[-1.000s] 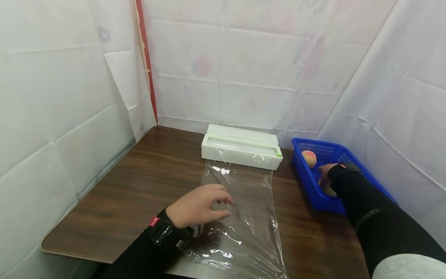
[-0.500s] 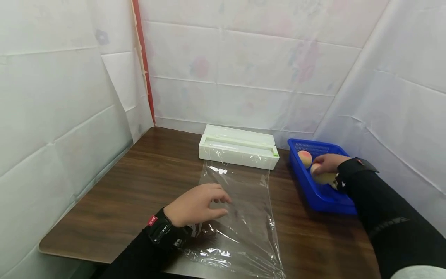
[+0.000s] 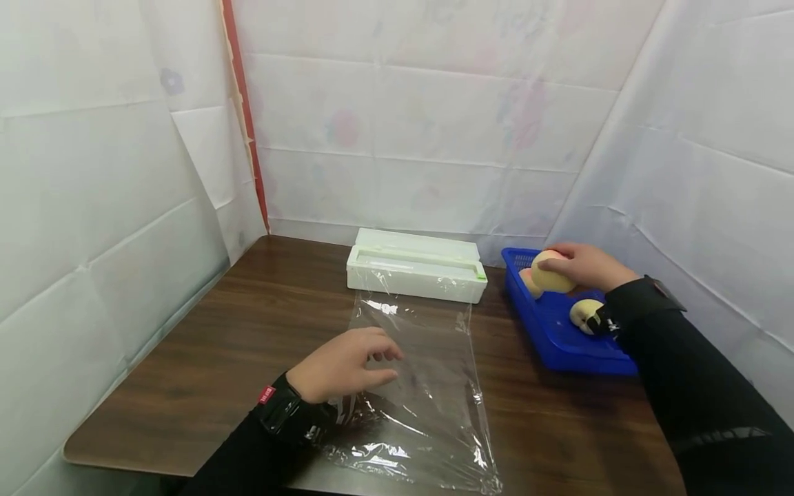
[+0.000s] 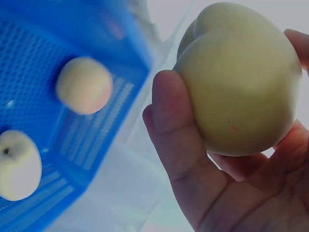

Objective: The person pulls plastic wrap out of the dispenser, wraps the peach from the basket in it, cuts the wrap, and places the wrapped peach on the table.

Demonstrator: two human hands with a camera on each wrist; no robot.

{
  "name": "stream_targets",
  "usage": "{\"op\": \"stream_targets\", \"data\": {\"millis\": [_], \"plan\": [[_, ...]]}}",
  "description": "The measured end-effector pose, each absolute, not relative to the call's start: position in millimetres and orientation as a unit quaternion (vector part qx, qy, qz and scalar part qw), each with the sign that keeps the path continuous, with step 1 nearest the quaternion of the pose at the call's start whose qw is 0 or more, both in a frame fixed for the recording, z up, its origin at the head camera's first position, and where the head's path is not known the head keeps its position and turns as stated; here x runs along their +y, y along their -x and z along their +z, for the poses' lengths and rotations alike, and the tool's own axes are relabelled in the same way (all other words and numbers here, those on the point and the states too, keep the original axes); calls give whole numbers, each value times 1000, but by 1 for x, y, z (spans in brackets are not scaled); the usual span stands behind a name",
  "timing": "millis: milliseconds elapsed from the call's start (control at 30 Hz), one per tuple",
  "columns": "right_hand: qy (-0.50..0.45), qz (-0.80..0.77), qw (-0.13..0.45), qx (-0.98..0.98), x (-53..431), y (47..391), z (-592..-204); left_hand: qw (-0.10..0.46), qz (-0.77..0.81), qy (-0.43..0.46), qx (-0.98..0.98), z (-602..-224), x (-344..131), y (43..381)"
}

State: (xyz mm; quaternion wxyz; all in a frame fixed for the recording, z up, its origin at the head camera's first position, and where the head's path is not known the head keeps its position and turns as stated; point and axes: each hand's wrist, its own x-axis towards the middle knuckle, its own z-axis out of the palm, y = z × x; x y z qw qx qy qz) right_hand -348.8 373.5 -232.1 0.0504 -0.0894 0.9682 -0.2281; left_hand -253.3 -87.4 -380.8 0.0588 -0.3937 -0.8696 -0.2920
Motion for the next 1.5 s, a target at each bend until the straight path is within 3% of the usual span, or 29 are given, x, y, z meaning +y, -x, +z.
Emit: {"op": "stream_targets", "data": {"millis": [467, 1100, 1500], "plan": [[135, -245, 12, 960, 312, 314, -232, 66, -296, 401, -864, -382, -89, 261], [186, -254, -34, 949, 249, 288, -279, 64, -300, 386, -870, -384, -95, 265], [208, -311, -25, 927, 208, 272, -305, 114, -300, 424, -847, -367, -93, 262]]}}
